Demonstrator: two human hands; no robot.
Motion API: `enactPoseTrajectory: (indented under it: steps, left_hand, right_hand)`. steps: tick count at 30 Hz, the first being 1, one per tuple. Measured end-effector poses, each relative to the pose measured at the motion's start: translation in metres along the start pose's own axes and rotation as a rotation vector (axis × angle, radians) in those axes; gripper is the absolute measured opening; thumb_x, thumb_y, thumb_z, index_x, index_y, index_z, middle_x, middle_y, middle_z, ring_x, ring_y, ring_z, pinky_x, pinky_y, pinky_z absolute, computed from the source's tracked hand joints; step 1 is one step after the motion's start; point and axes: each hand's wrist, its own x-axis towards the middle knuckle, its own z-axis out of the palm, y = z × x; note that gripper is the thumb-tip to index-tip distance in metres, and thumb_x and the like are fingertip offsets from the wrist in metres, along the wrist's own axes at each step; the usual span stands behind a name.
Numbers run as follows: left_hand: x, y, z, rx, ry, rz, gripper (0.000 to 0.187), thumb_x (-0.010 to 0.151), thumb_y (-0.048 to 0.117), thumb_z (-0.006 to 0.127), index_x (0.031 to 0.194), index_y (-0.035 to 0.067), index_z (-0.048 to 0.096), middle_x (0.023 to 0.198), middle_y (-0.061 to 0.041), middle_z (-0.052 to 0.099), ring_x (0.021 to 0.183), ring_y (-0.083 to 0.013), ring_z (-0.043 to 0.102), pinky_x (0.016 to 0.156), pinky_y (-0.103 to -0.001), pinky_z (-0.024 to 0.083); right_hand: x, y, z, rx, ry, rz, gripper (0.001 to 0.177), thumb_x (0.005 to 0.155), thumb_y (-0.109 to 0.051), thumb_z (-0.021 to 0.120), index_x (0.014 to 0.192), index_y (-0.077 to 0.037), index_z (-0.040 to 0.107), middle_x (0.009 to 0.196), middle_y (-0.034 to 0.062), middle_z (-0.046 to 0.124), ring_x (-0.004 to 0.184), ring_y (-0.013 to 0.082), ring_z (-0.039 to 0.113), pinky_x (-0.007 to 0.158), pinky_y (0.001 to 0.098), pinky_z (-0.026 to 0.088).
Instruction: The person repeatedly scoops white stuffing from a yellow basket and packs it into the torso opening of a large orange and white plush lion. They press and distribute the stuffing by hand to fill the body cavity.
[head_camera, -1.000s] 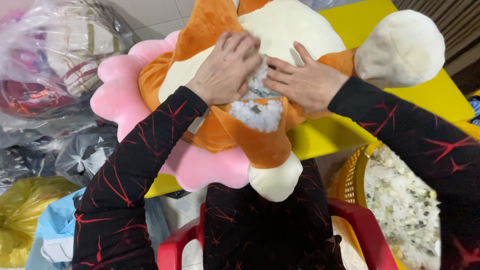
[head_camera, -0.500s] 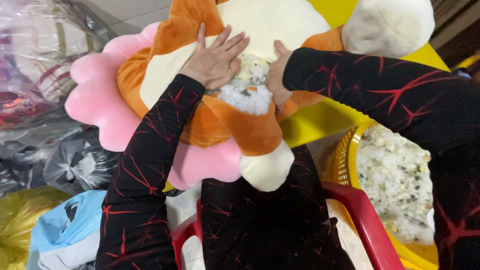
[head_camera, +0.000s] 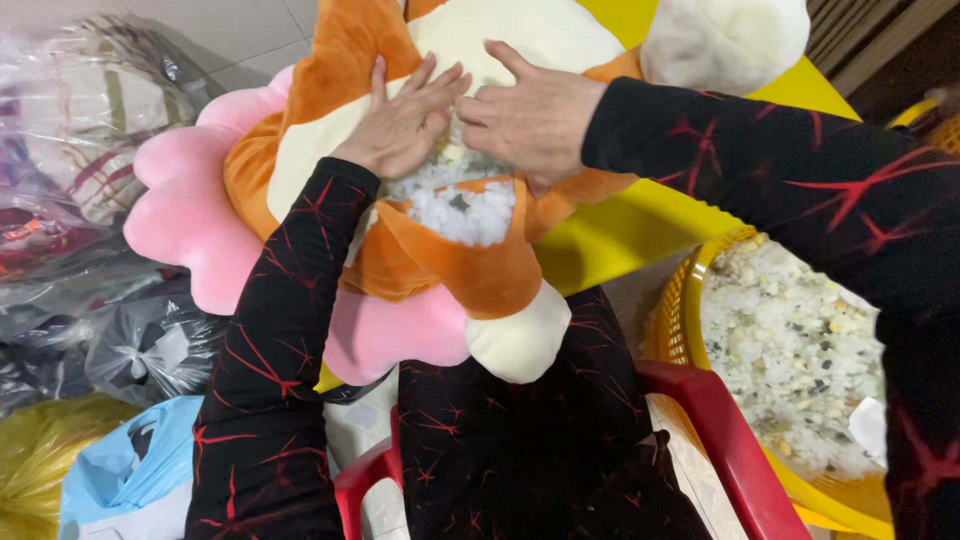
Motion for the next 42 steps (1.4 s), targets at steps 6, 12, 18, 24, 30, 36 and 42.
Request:
enactPoseTrajectory:
  steps: [6, 12, 18, 24, 30, 36, 42]
  left_hand:
    - [0.007, -0.007, 0.005, 0.012, -0.007, -0.007, 0.062, 0.104, 0.033, 0.017, 0.161, 0.014, 0.032, 0.169, -0.004, 0.029, 0.158, -0.0281, 0.012, 0.120, -0.066, -0.013]
    - [0.002, 0.005, 0.014, 0.123, -0.008, 0.046, 0.064, 0.103, 0.040, 0.019, 0.160, 0.012, 0.033, 0.167, -0.004, 0.029, 0.156, -0.0280, 0.012, 0.117, -0.065, -0.010]
    - [-0.004, 0.017, -0.002, 0.028, 0.142, -0.036, 0.044, 0.110, 0.038, 0.042, 0.148, 0.020, 0.056, 0.161, -0.002, 0.046, 0.155, -0.0237, 0.029, 0.125, -0.067, 0.002]
    - [0.004, 0.033, -0.027, 0.058, 0.208, -0.030, 0.062, 0.077, 0.038, 0.083, 0.132, 0.017, 0.065, 0.147, -0.007, 0.053, 0.141, -0.0295, 0.044, 0.120, -0.065, 0.018]
    - [0.030, 0.042, -0.007, 0.432, 0.367, 0.045, 0.110, 0.061, 0.032, 0.087, 0.154, 0.015, 0.032, 0.141, -0.017, 0.051, 0.131, -0.0397, 0.048, 0.106, -0.075, 0.020]
    - [0.054, 0.007, 0.022, 0.707, 0.446, -0.107, 0.096, 0.087, 0.010, 0.071, 0.169, 0.019, 0.022, 0.125, -0.014, 0.058, 0.115, -0.0353, 0.057, 0.115, -0.072, 0.023]
    - [0.056, 0.001, 0.024, 0.698, 0.561, -0.188, 0.094, 0.090, 0.008, 0.071, 0.170, 0.016, 0.022, 0.129, -0.017, 0.057, 0.129, -0.0381, 0.052, 0.119, -0.072, 0.018]
  right_hand:
    - [0.027, -0.009, 0.043, 0.144, -0.328, 0.001, 0.122, 0.050, -0.072, 0.087, 0.149, -0.013, 0.046, 0.148, 0.0094, 0.055, 0.145, 0.0250, 0.045, 0.116, 0.0763, 0.002]
    - [0.035, -0.022, 0.036, 0.152, -0.809, 0.073, 0.112, 0.063, -0.051, 0.090, 0.155, -0.020, 0.035, 0.145, 0.0035, 0.060, 0.148, 0.0234, 0.040, 0.118, 0.0758, -0.003]
    - [0.008, -0.019, 0.020, 0.165, -0.496, 0.079, 0.068, 0.070, -0.046, 0.086, 0.128, -0.015, 0.069, 0.138, 0.0022, 0.062, 0.147, 0.0263, 0.038, 0.118, 0.0757, 0.006]
    - [-0.046, 0.009, 0.006, 0.648, 0.190, 0.051, 0.046, 0.066, -0.001, 0.062, 0.108, -0.013, 0.076, 0.134, 0.0116, 0.067, 0.127, 0.0344, 0.058, 0.103, 0.0570, 0.040]
    - [-0.038, -0.003, 0.003, 1.017, 0.262, 0.306, 0.031, 0.082, 0.001, 0.053, 0.107, -0.007, 0.070, 0.105, 0.0098, 0.075, 0.103, 0.0281, 0.071, 0.097, 0.0381, 0.053]
    - [-0.008, -0.034, 0.033, 0.722, 0.331, 0.193, 0.028, 0.088, -0.004, 0.060, 0.114, -0.010, 0.068, 0.105, 0.0087, 0.076, 0.102, 0.0269, 0.069, 0.116, 0.0573, 0.031]
    - [-0.010, -0.035, 0.033, 0.715, 0.487, 0.170, 0.049, 0.086, 0.001, 0.059, 0.134, -0.007, 0.058, 0.132, 0.0138, 0.065, 0.118, 0.0309, 0.062, 0.113, 0.0552, 0.034]
